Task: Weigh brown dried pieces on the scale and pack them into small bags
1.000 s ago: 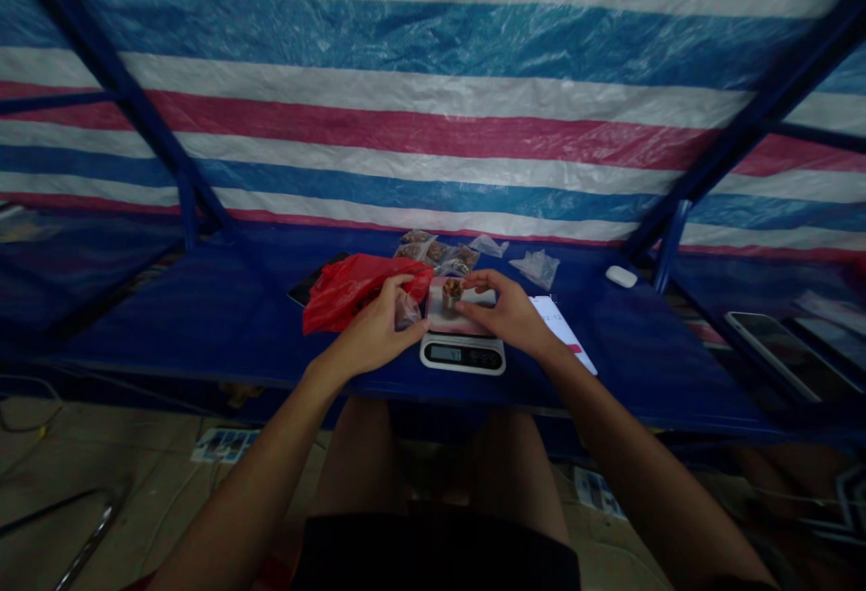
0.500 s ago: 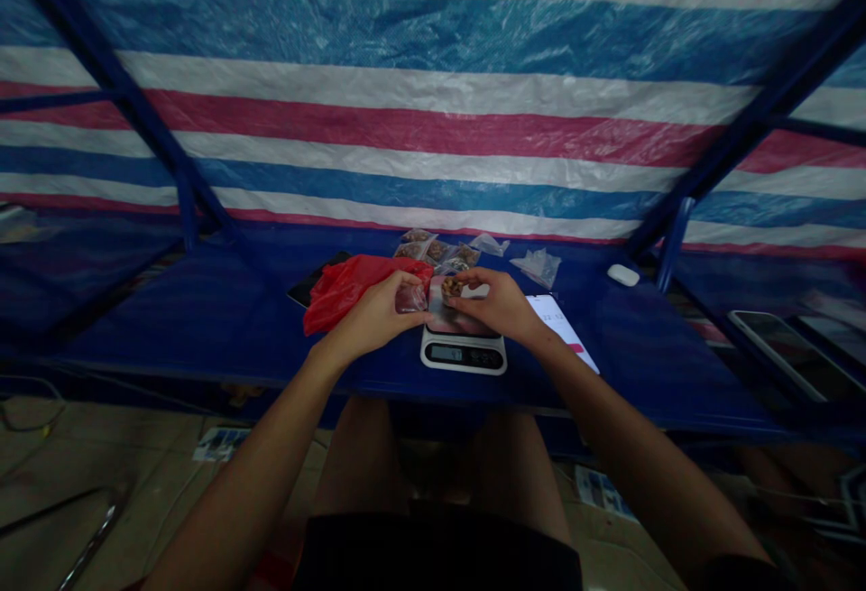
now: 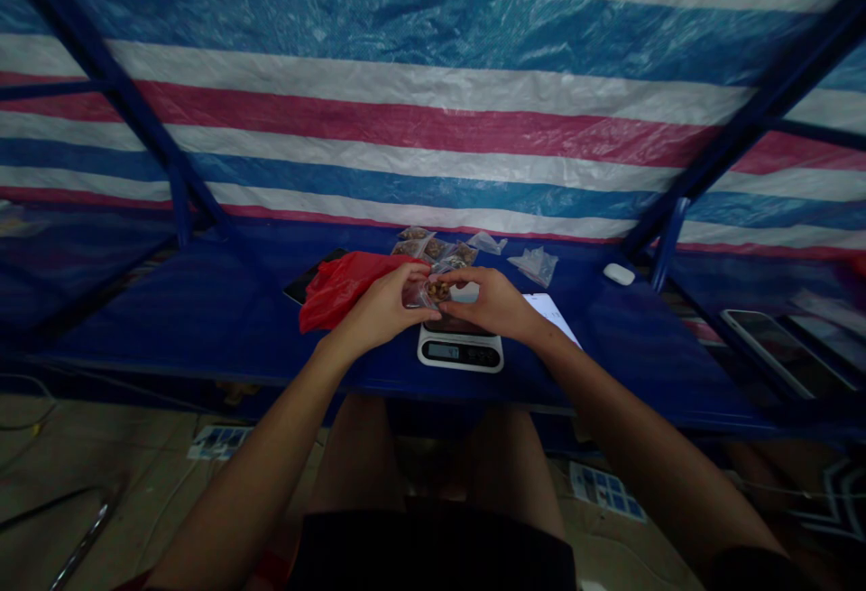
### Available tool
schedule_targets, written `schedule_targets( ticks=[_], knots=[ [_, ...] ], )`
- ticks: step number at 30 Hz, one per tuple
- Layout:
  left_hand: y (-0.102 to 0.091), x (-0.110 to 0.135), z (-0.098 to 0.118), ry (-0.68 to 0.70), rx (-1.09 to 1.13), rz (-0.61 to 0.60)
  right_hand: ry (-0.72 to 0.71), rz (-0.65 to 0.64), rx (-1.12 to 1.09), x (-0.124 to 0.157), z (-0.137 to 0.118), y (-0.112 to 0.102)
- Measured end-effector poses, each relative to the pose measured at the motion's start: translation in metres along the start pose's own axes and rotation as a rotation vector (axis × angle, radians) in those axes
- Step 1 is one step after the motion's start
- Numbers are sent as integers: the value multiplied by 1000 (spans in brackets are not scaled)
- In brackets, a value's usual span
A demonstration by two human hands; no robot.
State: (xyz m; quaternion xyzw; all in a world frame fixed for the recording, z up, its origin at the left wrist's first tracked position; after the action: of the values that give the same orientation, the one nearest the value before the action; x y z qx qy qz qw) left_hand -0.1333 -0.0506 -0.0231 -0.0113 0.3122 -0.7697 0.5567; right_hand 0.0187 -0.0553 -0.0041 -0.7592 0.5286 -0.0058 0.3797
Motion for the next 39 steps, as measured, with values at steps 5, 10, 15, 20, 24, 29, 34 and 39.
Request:
schedule_targets(
  ticks=[5, 10, 15, 20, 24, 29, 34, 39],
  knots=[
    [5, 1, 4, -32, 13, -11, -34, -39, 36, 0, -4, -1],
    [8, 3, 5, -55, 52, -6, -82, -96, -20, 0, -10, 3],
    [9, 3, 5, -39, 74, 15, -48, -108, -15, -2, -16, -1],
    [9, 4, 8, -48, 107, 28, -50, -94, 11, -4, -23, -11],
    [8, 4, 9, -61, 118, 56, -70, -114, 83, -7, -29, -15],
    [9, 4, 8, -62, 130, 89, -126, -153, 116, -12, -39, -15],
    [9, 4, 9, -61, 154, 111, -113, -140, 98, -16, -47, -21],
    [8, 5, 14, -65, 193, 135, -159, -144, 161, -21, -67, -27]
  ],
)
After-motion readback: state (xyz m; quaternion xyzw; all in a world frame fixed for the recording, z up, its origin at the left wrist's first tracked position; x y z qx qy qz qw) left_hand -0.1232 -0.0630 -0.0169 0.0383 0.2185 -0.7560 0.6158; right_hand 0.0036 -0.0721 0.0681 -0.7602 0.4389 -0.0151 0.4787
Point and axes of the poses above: each hand's wrist, its own x-axis away from the middle knuckle, its own y-axis out of the palm, z = x × y, the point moved 10 cm from there along -x, towards the middle knuckle, and after that the axes turned 4 degrees about -y, right-handed, at the moved point
